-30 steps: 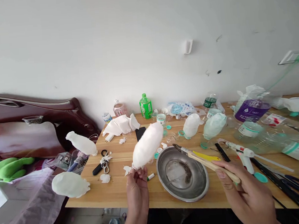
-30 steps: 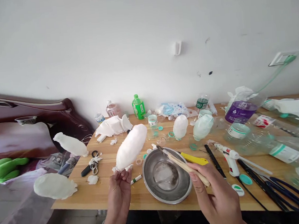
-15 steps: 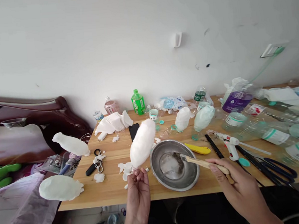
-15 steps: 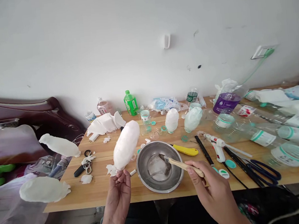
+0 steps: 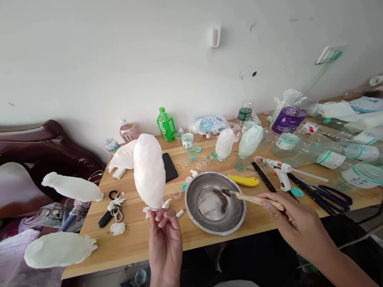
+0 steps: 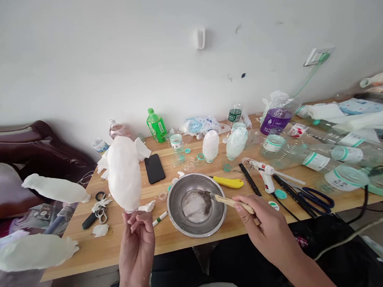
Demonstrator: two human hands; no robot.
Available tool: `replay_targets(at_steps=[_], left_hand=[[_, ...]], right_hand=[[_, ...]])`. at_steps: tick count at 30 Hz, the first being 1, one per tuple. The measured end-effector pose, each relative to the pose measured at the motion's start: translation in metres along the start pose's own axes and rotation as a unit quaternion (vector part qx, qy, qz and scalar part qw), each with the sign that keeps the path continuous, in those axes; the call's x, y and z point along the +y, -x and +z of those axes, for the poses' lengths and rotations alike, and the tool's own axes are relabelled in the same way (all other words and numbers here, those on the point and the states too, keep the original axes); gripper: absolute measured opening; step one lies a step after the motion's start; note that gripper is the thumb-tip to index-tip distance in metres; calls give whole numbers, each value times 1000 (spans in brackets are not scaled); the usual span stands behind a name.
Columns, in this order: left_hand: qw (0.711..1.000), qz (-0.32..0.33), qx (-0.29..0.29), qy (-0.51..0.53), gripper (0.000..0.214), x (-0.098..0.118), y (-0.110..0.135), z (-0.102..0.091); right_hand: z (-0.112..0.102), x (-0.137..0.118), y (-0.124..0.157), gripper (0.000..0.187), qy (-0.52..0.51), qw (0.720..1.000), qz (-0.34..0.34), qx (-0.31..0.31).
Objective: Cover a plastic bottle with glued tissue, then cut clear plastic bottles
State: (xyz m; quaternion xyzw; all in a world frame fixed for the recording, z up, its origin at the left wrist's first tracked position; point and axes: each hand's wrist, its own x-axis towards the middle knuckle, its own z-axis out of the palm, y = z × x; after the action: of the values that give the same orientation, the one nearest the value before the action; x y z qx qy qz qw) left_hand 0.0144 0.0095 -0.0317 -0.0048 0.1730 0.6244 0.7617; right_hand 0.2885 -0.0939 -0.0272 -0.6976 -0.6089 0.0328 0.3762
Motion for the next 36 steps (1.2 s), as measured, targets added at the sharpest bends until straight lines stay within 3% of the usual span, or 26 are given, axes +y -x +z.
replay_targets(at_steps=[2,6,12,16,20,24,29,32,36], left_hand=[[1000,-7,-27,-4,20,1,-2,-1],[1000,19,-12,6,19,-9,-19,-15],[998,60,9,-10,12,-31,-41,-47],[999,37,22,-19,14,-31,-27,-54],[999,-5,31,-9,11,-25,1,-57],[997,-61,42,-11,13,-30,25,-61],[993,-93,63,-23,20,-46,40,-61],[993,-96,70,-23,22,-51,41,-62],[993,-86,71,-32,22,-50,38,-65]], right_hand=[[4,5,-3,23,29,999,-27,-23],[22,9,-13,28,31,995,-31,-91],[41,-18,-15,27,-15,981,-6,-191],[28,-25,-32,27,-63,968,-4,-243],[13,-11,-83,27,37,962,-107,-249],[17,-6,-126,20,79,936,-130,-318],[35,-14,-119,20,68,908,-80,-405],[33,-17,-113,26,57,916,-42,-396],[22,-11,-118,29,85,950,-1,-301]])
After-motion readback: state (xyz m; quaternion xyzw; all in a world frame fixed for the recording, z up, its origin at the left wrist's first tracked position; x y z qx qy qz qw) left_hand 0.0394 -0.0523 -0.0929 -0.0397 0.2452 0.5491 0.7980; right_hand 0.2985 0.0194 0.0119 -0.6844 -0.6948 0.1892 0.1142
